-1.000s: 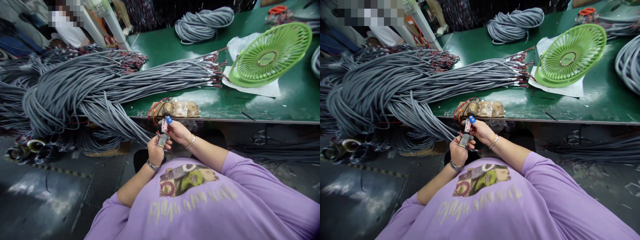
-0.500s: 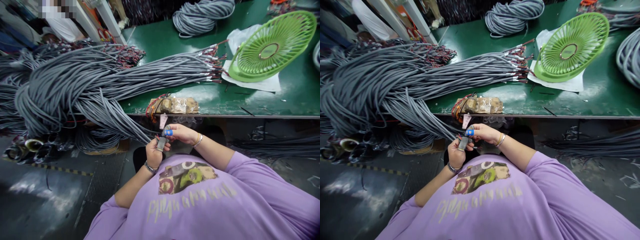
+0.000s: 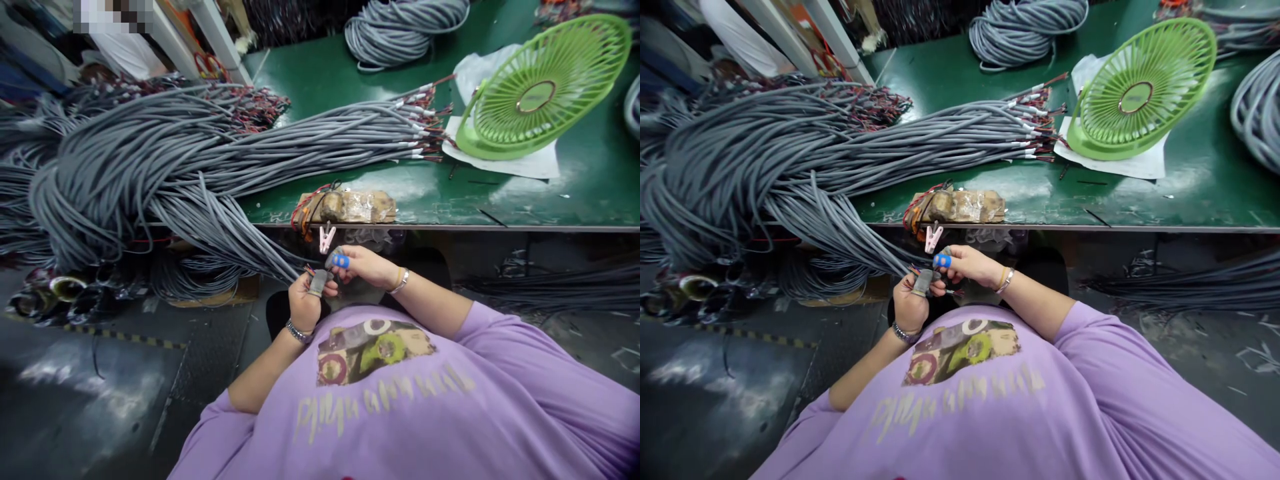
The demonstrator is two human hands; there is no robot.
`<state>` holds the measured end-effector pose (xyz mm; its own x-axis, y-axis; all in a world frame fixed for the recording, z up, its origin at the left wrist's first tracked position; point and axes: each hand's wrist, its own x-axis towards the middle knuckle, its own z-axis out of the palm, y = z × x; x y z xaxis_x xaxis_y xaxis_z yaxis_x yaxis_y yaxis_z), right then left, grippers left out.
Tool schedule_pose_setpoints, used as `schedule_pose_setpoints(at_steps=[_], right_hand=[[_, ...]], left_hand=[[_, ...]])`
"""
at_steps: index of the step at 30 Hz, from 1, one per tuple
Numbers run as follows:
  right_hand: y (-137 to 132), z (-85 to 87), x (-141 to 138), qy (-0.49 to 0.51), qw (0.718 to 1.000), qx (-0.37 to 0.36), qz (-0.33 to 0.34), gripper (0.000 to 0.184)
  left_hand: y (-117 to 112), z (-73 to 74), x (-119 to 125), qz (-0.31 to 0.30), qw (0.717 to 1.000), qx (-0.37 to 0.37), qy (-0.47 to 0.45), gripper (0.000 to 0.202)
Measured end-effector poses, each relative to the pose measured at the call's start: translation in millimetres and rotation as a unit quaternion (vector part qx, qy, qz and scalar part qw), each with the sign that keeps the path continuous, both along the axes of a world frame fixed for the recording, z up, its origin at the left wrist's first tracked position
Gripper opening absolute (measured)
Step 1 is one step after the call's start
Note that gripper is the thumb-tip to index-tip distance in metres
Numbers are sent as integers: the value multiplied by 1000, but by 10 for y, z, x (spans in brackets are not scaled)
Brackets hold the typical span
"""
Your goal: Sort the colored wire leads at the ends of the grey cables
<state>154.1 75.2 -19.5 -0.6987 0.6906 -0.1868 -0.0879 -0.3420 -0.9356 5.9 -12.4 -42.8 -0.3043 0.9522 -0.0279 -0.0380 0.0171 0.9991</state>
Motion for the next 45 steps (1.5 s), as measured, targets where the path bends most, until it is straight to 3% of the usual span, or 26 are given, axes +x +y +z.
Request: schedule_pose_setpoints(at_steps=[2, 7, 12, 17, 25, 30, 34, 38, 45], right_hand=[[-20, -28, 11, 1, 1000, 27, 8, 43], [-75, -100, -43, 36, 997, 50, -52, 37], [-89, -59, -97, 39, 998, 43, -29, 31], [-72, 0, -134, 20, 998, 49, -40, 31], [-39, -104, -175, 24, 992, -36, -119, 36], [-36, -121, -131, 67, 990, -103, -73, 37], [-42, -74, -164, 62, 993, -88, -48, 38], [-59, -43, -220, 55, 993, -70, -72, 40], [-98, -102, -243, 49, 989, -76, -117, 27]], left_hand=[[7, -16, -2, 3, 1000, -1, -7, 29], [33, 41, -20, -53, 998, -31, -4, 36], [9, 119, -35, -118, 991, -37, 42, 34], [-20, 46, -40, -72, 997, -33, 12, 36], [-12, -42, -28, 2, 999, 1, -52, 34], [1, -8, -10, 17, 997, -1, -74, 37], [17, -10, -2, 13, 998, -2, -58, 35], [20, -19, -2, 10, 999, 0, -41, 34], [22, 1, -16, 30, 996, 27, -83, 30]])
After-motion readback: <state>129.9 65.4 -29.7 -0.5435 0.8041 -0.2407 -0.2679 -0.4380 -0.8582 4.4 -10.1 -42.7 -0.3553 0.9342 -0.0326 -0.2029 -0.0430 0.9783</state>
